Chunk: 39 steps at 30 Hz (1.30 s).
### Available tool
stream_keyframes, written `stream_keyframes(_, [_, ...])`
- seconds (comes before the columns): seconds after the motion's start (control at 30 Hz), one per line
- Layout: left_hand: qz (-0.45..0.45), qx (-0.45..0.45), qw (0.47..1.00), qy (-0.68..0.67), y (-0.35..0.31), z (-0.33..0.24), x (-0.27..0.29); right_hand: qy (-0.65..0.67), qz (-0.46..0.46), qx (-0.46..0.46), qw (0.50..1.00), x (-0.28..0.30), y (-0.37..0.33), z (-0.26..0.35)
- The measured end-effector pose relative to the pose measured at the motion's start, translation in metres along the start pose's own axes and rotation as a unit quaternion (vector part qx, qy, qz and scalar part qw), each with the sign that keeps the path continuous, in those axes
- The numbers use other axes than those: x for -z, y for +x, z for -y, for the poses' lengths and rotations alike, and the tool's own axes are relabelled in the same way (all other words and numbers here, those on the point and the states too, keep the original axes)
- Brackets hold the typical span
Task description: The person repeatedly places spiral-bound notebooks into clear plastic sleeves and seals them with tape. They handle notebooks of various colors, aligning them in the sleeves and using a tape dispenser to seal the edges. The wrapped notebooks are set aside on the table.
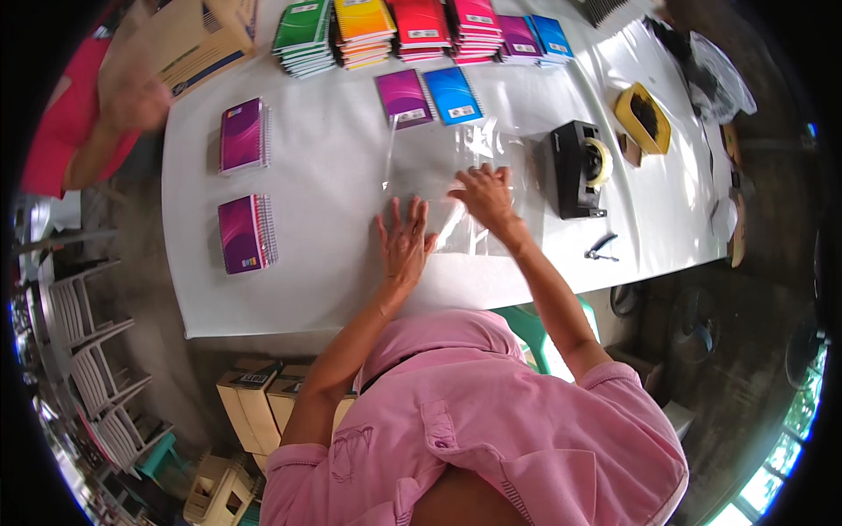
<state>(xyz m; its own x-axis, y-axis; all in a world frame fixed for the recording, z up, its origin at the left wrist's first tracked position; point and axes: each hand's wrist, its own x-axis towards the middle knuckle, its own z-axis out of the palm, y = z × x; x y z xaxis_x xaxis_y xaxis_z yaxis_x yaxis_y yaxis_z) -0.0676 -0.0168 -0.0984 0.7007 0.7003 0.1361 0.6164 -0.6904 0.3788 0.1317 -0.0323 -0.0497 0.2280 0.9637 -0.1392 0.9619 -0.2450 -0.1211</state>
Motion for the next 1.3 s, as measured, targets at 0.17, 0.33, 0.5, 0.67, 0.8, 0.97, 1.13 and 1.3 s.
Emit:
stream_keyframes(0.17, [0.057,-0.002,0.997,0.053,0.007,-0.004,0.008,0.187,-0.027,0.041,0.981,0.017,-0.050,-0.092])
stream_keyframes(0.33, [0.031,-0.130,0.991,0.031,0.052,-0.039,0.016,0.267,0.057,0.060,0.960,-0.004,-0.066,-0.128])
stream_keyframes(0.5, [0.058,-0.262,0.956,-0.116,0.093,-0.062,-0.034,0.260,-0.145,0.028,0.954,0.011,-0.091,-0.121])
stream_keyframes(0.67, [0.093,-0.246,0.965,-0.017,0.093,-0.074,-0.040,0.181,-0.425,-0.313,0.830,0.007,-0.141,-0.148])
stream_keyframes(0.8, [0.138,-0.272,0.951,-0.042,0.096,-0.090,-0.041,0.382,-0.352,-0.335,0.786,-0.019,-0.133,-0.171])
stream_keyframes(0.97, [0.242,-0.265,0.931,-0.072,0.104,-0.108,-0.038,0.333,-0.333,-0.371,0.801,0.002,-0.119,-0.164])
stream_keyframes(1.13, [0.312,-0.249,0.909,0.123,0.111,-0.140,-0.024,0.287,-0.311,-0.391,0.817,0.048,-0.108,-0.159])
stream_keyframes(1.3, [0.184,-0.332,0.922,0.078,0.121,-0.139,-0.035,0.268,-0.316,-0.408,0.813,0.058,-0.096,-0.148])
